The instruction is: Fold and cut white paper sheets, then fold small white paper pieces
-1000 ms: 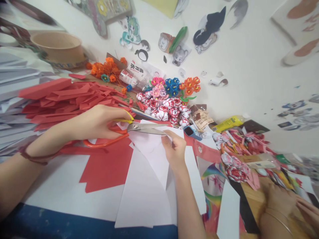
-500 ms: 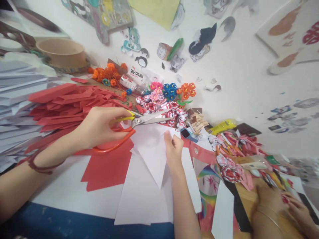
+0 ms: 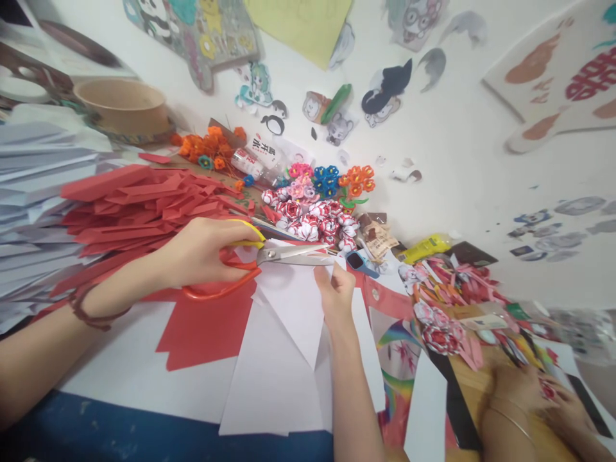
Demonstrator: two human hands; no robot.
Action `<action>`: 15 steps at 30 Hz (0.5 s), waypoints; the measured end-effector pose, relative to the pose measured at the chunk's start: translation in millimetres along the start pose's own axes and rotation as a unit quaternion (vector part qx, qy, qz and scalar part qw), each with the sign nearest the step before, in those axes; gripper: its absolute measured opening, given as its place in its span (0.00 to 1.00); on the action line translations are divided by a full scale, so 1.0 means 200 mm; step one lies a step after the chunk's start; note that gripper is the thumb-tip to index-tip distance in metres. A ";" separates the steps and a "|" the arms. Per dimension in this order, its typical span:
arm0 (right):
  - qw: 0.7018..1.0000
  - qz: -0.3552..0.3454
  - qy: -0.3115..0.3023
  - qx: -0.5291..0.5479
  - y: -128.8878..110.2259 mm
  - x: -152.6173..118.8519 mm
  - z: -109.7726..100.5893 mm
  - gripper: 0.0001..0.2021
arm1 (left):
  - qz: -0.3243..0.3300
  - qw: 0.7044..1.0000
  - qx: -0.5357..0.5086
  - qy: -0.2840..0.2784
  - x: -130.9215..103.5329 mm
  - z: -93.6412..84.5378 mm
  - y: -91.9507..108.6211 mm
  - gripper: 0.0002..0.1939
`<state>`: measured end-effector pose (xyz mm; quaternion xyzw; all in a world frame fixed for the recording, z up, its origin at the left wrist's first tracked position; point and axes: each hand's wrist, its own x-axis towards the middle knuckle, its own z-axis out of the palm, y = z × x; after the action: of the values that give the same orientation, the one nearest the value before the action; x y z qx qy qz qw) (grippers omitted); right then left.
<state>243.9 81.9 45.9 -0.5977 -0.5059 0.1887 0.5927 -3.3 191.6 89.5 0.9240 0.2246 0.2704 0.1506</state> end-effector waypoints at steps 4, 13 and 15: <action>0.999 -0.023 -0.021 -0.004 -0.02 0.00 -0.01 0.16 | 0.014 1.000 -0.008 -0.002 0.00 0.00 0.00 0.14; 0.998 -0.041 -0.023 -0.044 -0.04 0.00 -0.02 0.18 | 0.017 0.999 -0.027 -0.004 0.00 0.01 0.00 0.15; 0.997 -0.056 -0.021 -0.049 -0.04 0.00 -0.02 0.17 | 0.014 0.999 -0.036 0.002 0.00 0.01 0.01 0.15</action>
<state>244.0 77.5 54.5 -0.5928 -0.5592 0.1427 0.5617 -2.2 189.9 88.0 0.9206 0.2018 0.2825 0.1789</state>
